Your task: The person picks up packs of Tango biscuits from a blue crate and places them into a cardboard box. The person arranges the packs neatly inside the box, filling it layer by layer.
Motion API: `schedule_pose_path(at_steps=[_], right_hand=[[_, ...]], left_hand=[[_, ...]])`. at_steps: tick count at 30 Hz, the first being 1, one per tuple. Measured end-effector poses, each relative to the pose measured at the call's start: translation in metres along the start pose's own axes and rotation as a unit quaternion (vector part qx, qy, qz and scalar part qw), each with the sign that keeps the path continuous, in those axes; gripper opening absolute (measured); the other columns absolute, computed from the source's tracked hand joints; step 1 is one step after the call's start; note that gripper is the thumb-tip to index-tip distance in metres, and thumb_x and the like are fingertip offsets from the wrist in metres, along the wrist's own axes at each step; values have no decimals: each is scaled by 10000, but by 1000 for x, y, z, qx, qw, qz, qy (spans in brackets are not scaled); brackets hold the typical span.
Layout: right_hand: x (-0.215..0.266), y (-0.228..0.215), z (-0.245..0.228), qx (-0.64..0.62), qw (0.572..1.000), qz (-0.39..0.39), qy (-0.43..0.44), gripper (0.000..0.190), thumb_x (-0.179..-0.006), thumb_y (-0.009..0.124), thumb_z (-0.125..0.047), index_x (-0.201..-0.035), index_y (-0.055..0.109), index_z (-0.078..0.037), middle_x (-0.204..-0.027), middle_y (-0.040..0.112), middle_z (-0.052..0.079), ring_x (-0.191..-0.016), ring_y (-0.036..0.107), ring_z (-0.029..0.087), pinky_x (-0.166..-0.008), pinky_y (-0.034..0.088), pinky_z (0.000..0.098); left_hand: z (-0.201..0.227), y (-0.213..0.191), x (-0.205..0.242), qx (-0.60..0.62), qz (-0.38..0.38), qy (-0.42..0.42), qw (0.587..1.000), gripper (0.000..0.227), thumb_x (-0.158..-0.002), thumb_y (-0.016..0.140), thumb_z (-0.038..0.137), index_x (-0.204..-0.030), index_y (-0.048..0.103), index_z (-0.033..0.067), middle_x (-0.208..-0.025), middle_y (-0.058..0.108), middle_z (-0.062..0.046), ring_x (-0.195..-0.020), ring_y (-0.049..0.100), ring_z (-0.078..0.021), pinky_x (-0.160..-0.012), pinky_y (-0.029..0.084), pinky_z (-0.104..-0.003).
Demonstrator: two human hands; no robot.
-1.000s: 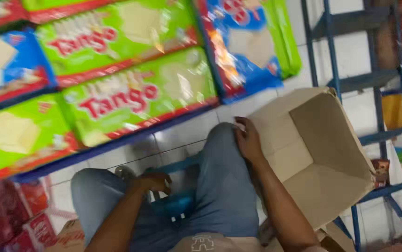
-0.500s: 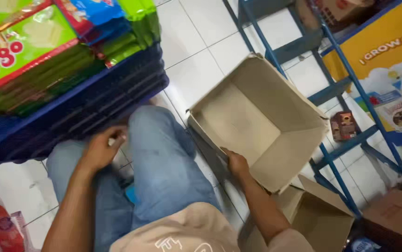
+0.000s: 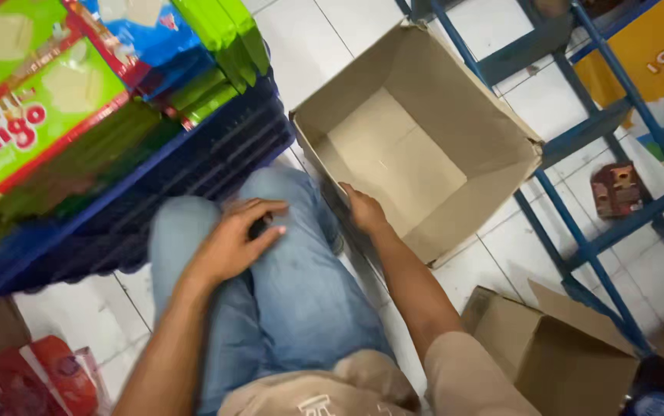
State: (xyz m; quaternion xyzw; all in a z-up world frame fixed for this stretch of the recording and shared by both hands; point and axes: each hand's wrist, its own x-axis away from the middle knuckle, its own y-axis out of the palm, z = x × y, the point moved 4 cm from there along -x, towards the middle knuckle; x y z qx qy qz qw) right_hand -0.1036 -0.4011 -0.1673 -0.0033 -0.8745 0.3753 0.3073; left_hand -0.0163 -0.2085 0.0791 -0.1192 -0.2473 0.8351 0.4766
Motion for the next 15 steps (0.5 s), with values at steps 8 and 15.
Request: schedule_pose_path(at_steps=[8,15], right_hand=[[47,7,37,-23,997,28,64,558,-836,517,-107,-1345,306,-194,-1202,488,167,-1102,503,334,-914,423,480],[41,-7,28,-27,986,133,102,392,-884,372,-55,-1263,443,-124,-1041,613,155,-973,591,317,-832,457,475]], left_hand=[[-62,2,-23,180,143,42,972,115,-791,582,4,-888,632,42,-862,612,-90,-478,579,-149,-487,445,-236],[-43,7,-53,105,162,98,976,190,-726,680,14,-910,662,57,-736,527,-65,-441,448,-150,-468,377,-261]])
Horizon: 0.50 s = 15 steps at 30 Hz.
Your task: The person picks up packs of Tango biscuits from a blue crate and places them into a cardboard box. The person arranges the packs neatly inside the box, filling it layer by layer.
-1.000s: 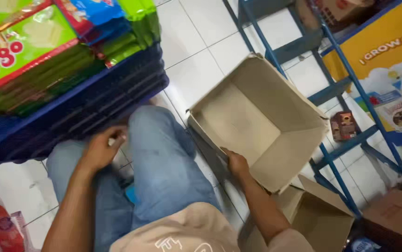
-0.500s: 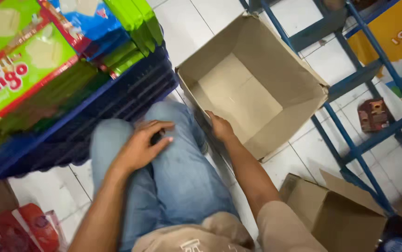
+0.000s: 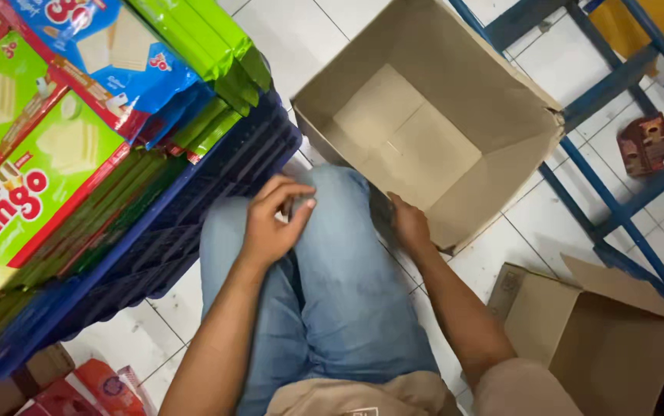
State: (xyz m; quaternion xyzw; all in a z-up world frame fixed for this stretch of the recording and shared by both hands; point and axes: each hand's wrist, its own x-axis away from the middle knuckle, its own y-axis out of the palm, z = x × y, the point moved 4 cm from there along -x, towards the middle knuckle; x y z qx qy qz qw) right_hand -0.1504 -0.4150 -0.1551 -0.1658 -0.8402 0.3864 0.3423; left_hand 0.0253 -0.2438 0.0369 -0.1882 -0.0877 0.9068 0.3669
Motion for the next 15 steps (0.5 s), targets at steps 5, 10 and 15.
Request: schedule_pose_path(at_steps=[5,10,15], right_hand=[[-11,1,-22,-90,996,-20,-14,387,-864,380,-109,-1242,452,-151,-1046,612,161,-993,567,355,-854,438,499],[27,-20,-14,-79,996,-18,-27,461,-843,412,-137,-1303,388,-162,-1141,556,151,-1046,538,315,-898,419,439],[74,-35,5,-46,994,65,-74,352,-870,431,-78,-1219,456,-48,-1043,591,197,-1003,554,345,-898,412,454]], left_hand=[[-15,17,-13,4,-53,-38,998,275,-722,697,65,-988,627,64,-784,511,-82,-550,464,-161,-538,384,-276],[-12,36,-23,-11,-115,-27,993,317,-754,686,146,-1063,621,117,-899,562,-77,-639,518,-176,-580,409,-281],[-17,64,-27,-6,-185,-24,983,334,-787,642,136,-1110,583,72,-918,562,-161,-705,535,-264,-628,410,-355]])
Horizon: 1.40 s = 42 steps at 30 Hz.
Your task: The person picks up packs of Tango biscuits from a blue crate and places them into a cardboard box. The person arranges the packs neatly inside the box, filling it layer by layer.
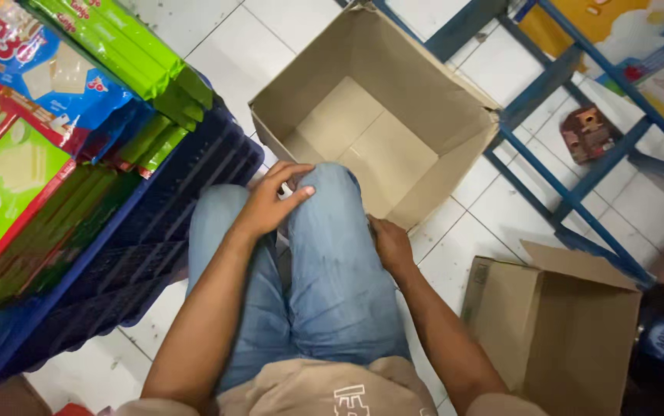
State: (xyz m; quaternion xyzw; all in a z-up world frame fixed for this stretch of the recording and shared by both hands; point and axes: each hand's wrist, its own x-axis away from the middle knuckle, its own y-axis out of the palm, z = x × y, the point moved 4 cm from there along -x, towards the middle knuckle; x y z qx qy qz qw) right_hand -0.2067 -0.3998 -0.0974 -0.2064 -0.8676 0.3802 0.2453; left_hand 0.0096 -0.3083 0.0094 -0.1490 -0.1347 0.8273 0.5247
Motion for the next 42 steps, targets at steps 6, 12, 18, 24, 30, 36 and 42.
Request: schedule_pose_path(at_steps=[6,12,18,24,30,36,42], right_hand=[[10,33,54,70,995,38,-66,476,-786,395,25,-1226,485,-132,-1039,605,76,-1012,555,224,-893,365,360],[-8,43,66,-7,991,119,-56,397,-791,432,8,-1122,546,-179,-900,641,52,-935,601,199,-856,411,352],[-14,63,84,37,997,67,31,480,-719,495,-2,-1149,530,-214,-908,619,46,-921,596,231,-872,373,396],[-10,68,88,52,996,54,49,638,-616,650,10,-1186,494,-233,-1059,583,16,-1039,546,202,-941,315,409],[-14,62,82,62,996,56,28,588,-634,631,-1,-1163,517,-230,-997,608,35,-1012,572,217,-900,379,384],[16,56,55,130,986,60,86,591,-683,671,-67,-1231,495,-201,-1265,460,101,-1300,267,303,-1049,156,466],[68,70,80,-91,926,208,302,570,-756,626,-192,-1279,405,-245,-1347,218,169,-1274,236,400,-975,294,560]], left_hand=[[0,0,4,-19,-1,-7,1000,316,-785,660,181,-1089,605,111,-915,578,-128,-700,568,-254,-618,435,-334],[-1,-23,26,-32,50,-20,998,290,-793,663,199,-1067,622,115,-900,592,-108,-689,584,-223,-611,435,-304],[3,-56,52,-107,138,19,985,103,-801,643,105,-898,645,73,-825,569,-115,-733,573,-300,-682,432,-365],[78,-74,87,-224,42,15,974,170,-762,650,145,-930,655,117,-927,622,-76,-929,573,-291,-816,418,-402],[56,-72,128,-245,36,-13,969,434,-771,616,160,-1196,531,137,-1243,503,-137,-1103,488,-336,-947,320,-475],[11,-65,126,-273,41,-26,961,523,-797,604,291,-1284,457,172,-1112,586,-104,-1083,522,-262,-974,290,-440],[0,-65,128,-283,29,-42,958,457,-813,583,288,-1239,504,141,-1077,608,-91,-1101,513,-250,-993,286,-424]])
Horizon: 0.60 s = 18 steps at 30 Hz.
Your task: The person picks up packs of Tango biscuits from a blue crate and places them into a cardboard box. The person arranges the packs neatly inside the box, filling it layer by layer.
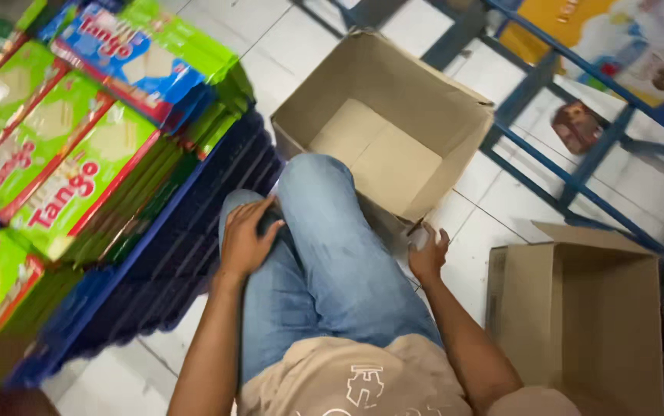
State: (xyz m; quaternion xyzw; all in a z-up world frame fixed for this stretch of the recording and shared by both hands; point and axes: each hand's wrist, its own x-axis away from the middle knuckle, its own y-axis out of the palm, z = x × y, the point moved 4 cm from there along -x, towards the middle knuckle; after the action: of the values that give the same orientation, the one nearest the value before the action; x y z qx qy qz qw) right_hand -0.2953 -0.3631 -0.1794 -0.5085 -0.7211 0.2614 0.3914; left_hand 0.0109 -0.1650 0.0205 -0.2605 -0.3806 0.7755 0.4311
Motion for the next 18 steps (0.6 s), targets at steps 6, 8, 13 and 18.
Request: schedule_pose_path(at_steps=[6,8,13,18], right_hand=[[16,-30,78,-318,934,99,131,634,-771,621,-53,-1322,308,-46,-1197,286,305,-1140,395,438,-967,309,481],[17,-46,118,-314,925,155,148,569,-812,619,-82,-1299,328,-34,-1151,350,257,-1091,441,406,-897,354,467],[-10,-114,163,-289,896,304,147,271,-950,445,-278,-1197,495,-179,-1014,560,71,-908,590,210,-691,481,350],[-75,-215,76,-523,807,266,-64,162,-865,492,-2,-994,510,-98,-727,494,20,-629,540,123,-585,466,236]], left_hand=[[2,3,1,-103,-17,12,994,304,-803,577,373,-1063,619,222,-996,639,31,-1117,490,-164,-997,267,-399],[-5,4,-2,-78,-11,22,997,299,-803,577,360,-1064,620,219,-998,641,25,-1113,495,-166,-995,277,-386],[10,5,-11,-48,-24,26,998,280,-813,571,338,-998,639,138,-1002,646,-41,-1127,494,-212,-1007,266,-393],[28,18,-36,-38,-13,58,997,109,-742,570,263,-766,610,165,-887,639,14,-1041,514,-175,-931,275,-398]])
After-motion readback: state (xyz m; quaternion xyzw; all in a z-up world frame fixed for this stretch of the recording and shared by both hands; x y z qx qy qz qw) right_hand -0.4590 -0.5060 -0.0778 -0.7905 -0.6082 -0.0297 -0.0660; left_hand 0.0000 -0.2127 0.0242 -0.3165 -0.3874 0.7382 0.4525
